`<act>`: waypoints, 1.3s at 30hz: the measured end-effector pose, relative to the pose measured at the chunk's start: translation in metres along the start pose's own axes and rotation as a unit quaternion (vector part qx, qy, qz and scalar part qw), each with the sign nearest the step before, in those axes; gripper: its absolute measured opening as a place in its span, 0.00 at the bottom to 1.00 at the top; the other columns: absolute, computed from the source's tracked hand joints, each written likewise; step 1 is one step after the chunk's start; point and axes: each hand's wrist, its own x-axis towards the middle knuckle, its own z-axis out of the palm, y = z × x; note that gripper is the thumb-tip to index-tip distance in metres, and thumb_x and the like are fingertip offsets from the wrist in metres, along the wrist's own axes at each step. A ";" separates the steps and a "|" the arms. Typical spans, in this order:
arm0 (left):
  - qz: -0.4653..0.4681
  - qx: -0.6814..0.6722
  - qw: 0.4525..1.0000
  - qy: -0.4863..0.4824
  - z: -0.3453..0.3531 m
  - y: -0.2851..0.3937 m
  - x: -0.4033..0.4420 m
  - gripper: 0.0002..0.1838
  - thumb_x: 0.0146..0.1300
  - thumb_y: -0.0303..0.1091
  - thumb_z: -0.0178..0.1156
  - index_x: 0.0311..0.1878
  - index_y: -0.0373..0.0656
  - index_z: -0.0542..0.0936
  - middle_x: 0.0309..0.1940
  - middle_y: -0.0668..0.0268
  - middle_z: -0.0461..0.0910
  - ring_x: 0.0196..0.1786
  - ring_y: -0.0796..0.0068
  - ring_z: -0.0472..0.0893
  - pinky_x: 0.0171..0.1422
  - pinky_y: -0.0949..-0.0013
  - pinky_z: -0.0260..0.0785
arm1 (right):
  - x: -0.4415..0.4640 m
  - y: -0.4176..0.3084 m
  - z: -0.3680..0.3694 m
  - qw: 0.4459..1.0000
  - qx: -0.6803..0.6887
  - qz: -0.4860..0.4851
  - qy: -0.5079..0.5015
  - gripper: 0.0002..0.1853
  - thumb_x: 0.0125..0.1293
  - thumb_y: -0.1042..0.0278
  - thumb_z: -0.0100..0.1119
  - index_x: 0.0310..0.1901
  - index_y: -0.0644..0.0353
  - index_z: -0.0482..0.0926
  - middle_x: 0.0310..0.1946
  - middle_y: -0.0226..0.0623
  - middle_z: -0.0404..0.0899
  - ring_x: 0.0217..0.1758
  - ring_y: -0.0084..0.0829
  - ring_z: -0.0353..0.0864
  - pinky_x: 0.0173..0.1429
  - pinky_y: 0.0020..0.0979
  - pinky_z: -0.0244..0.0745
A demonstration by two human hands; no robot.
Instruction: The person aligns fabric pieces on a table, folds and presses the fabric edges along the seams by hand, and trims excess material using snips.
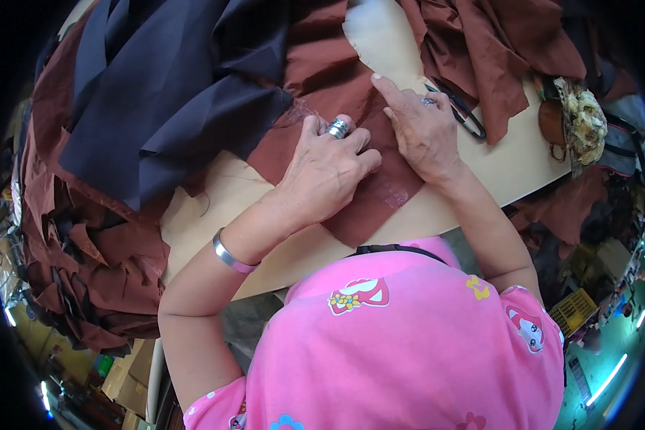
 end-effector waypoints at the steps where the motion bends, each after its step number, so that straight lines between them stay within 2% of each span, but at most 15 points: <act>1: 0.004 0.008 1.000 -0.005 0.000 -0.001 0.001 0.06 0.54 0.30 0.57 0.33 0.52 0.82 0.31 0.68 0.71 0.43 0.66 0.70 0.45 0.59 0.56 | -0.002 0.002 0.003 1.000 -0.011 -0.016 0.008 0.30 0.57 0.74 0.50 0.64 0.50 0.67 0.31 0.30 0.74 0.29 0.30 0.73 0.46 0.35 0.65; 7: 0.024 -0.025 0.998 -0.051 -0.007 -0.009 0.004 0.06 0.54 0.30 0.58 0.32 0.54 0.83 0.31 0.69 0.70 0.42 0.67 0.70 0.44 0.60 0.56 | 0.011 0.012 0.005 0.996 0.003 -0.092 0.010 0.30 0.56 0.73 0.51 0.64 0.52 0.68 0.31 0.29 0.74 0.29 0.30 0.74 0.41 0.32 0.67; 11: 0.038 -0.038 0.996 -0.075 -0.011 -0.008 0.006 0.05 0.55 0.31 0.59 0.33 0.54 0.82 0.31 0.69 0.70 0.41 0.67 0.70 0.44 0.59 0.56 | 0.013 0.014 0.007 0.995 0.015 -0.100 0.015 0.29 0.56 0.73 0.51 0.63 0.51 0.68 0.31 0.29 0.74 0.30 0.30 0.74 0.40 0.32 0.67; 14: 0.020 -0.031 0.999 -0.002 -0.002 -0.003 0.004 0.03 0.56 0.33 0.59 0.33 0.52 0.80 0.30 0.68 0.70 0.40 0.67 0.70 0.44 0.59 0.55 | 0.013 0.016 0.009 0.995 0.033 -0.088 0.025 0.29 0.57 0.73 0.51 0.63 0.51 0.68 0.31 0.29 0.74 0.30 0.29 0.74 0.40 0.32 0.67; 17: -0.002 0.011 1.000 0.006 0.005 0.001 0.002 0.03 0.57 0.35 0.59 0.33 0.50 0.78 0.30 0.68 0.71 0.40 0.66 0.70 0.44 0.59 0.55 | 0.014 0.016 0.007 0.996 0.033 -0.085 0.017 0.28 0.57 0.73 0.50 0.63 0.51 0.68 0.32 0.29 0.74 0.31 0.29 0.74 0.40 0.31 0.67; 25: 0.006 0.000 1.000 -0.001 0.007 0.009 0.008 0.03 0.54 0.30 0.56 0.31 0.48 0.79 0.30 0.66 0.72 0.40 0.64 0.70 0.44 0.59 0.55 | 0.015 0.018 0.006 0.995 0.006 -0.104 0.002 0.28 0.58 0.71 0.50 0.64 0.52 0.67 0.31 0.28 0.72 0.31 0.28 0.73 0.40 0.31 0.67; 32: 0.020 -0.073 0.995 -0.058 0.000 0.004 0.011 0.13 0.51 0.25 0.56 0.37 0.54 0.84 0.31 0.66 0.71 0.40 0.63 0.69 0.42 0.60 0.54 | 0.016 0.019 0.004 0.993 0.027 -0.115 0.002 0.29 0.57 0.69 0.51 0.64 0.51 0.67 0.31 0.28 0.72 0.31 0.28 0.73 0.41 0.31 0.67; 35: 0.030 -0.091 0.993 -0.066 0.000 0.000 0.011 0.14 0.51 0.25 0.56 0.37 0.55 0.85 0.30 0.67 0.70 0.41 0.64 0.69 0.42 0.60 0.54 | 0.016 0.019 0.003 0.993 0.022 -0.112 0.000 0.29 0.57 0.68 0.52 0.63 0.51 0.68 0.31 0.28 0.72 0.32 0.28 0.74 0.41 0.31 0.67; 39: 0.025 -0.072 0.996 -0.036 0.001 0.005 0.011 0.10 0.52 0.26 0.56 0.34 0.53 0.83 0.30 0.68 0.70 0.40 0.65 0.69 0.42 0.60 0.53 | 0.015 0.019 0.003 0.994 0.017 -0.105 -0.008 0.28 0.57 0.68 0.52 0.63 0.51 0.68 0.32 0.28 0.73 0.33 0.28 0.74 0.42 0.31 0.67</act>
